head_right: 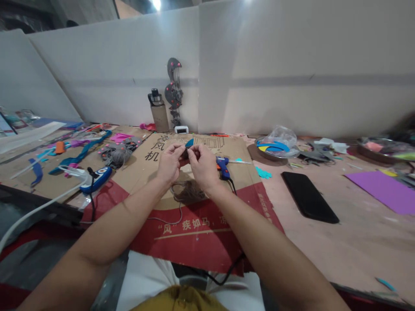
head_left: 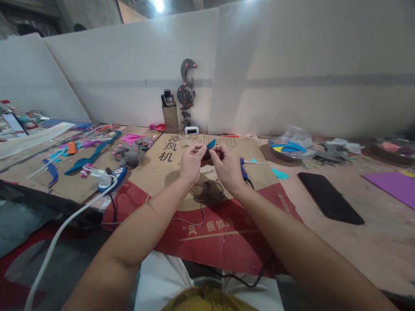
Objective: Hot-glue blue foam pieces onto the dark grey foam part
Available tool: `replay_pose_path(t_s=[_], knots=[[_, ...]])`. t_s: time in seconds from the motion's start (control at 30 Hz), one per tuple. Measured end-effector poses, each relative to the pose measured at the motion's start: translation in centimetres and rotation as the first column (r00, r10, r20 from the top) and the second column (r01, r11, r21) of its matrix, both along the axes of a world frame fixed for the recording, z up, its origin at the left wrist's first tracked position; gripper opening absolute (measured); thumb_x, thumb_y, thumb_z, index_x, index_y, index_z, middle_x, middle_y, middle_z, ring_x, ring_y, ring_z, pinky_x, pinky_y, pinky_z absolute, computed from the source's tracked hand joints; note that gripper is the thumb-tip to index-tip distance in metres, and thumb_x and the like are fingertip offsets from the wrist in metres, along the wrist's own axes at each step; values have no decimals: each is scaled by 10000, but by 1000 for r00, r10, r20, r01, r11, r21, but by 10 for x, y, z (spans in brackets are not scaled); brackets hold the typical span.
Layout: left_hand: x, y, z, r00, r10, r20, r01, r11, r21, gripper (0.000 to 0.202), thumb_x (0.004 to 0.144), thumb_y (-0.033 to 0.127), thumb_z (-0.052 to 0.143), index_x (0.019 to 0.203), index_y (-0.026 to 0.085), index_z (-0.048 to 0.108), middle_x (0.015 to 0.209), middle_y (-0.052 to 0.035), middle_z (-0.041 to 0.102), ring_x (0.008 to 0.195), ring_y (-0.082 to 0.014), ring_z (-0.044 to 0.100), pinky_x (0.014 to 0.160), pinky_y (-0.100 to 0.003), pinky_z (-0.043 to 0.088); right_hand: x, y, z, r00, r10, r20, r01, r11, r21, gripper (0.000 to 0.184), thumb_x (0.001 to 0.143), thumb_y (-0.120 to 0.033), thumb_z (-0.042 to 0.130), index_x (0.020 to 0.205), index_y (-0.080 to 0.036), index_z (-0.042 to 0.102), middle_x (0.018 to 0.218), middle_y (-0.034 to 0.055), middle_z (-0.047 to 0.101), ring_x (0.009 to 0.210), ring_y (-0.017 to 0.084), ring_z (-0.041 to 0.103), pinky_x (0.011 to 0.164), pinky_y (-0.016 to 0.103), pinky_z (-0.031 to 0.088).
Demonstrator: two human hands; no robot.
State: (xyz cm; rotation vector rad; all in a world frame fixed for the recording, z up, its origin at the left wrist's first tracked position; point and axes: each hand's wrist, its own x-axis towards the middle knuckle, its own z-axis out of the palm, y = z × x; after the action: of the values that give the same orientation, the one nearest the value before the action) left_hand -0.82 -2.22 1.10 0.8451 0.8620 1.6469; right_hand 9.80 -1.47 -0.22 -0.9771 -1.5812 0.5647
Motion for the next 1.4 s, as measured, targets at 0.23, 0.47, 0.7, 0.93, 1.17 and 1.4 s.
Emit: replay_pose_path(t_s=[0.23,0.47,0.7,0.93,1.17,1.4], knots=[[2,-3,2,1000,-7,-27,7,1000,-2,201,696,274,744,741,176,575,695,25,614,656,-103,601,719,-306,568,8,-2,6,990,-107,91,95,988,123,111,879,-304,517,862,-210,573,845,64,630,813,201,567,772,369,446],[1,-2,0,999,-46,-12,46,999,-1,170,707,252,731,740,178,581,718,19,617,694,-113,622,734,-308,574,12,1,3,991,-118,68,110,987,115,116,894,-325,496,880,-216,531,873,72,610,827,201,570,760,370,455],[0,-4,1,993,-122,6,122,993,-8,181,715,249,730,769,177,574,741,8,641,694,-110,634,759,-316,575,13,4,0,996,-83,22,82,996,43,142,899,-356,483,900,-218,516,867,63,599,816,198,563,751,382,466],[0,-3,1,995,-98,12,98,995,-4,160,718,230,718,769,174,577,724,16,618,687,-109,624,759,-326,580,14,1,1,997,-74,30,73,996,54,126,901,-342,485,895,-219,514,869,64,596,818,192,559,751,371,461],[1,-4,2,995,-100,18,100,995,9,168,702,238,720,758,162,580,723,13,621,695,-116,631,717,-315,587,15,4,-1,995,-97,23,94,990,103,131,906,-342,480,908,-214,511,887,59,589,843,190,553,769,369,457],[2,-5,2,994,-111,19,111,994,3,163,714,217,722,769,161,579,733,16,623,694,-105,635,744,-317,590,17,6,0,997,-83,0,83,995,58,164,898,-362,467,915,-210,529,880,57,592,826,195,551,780,387,443]])
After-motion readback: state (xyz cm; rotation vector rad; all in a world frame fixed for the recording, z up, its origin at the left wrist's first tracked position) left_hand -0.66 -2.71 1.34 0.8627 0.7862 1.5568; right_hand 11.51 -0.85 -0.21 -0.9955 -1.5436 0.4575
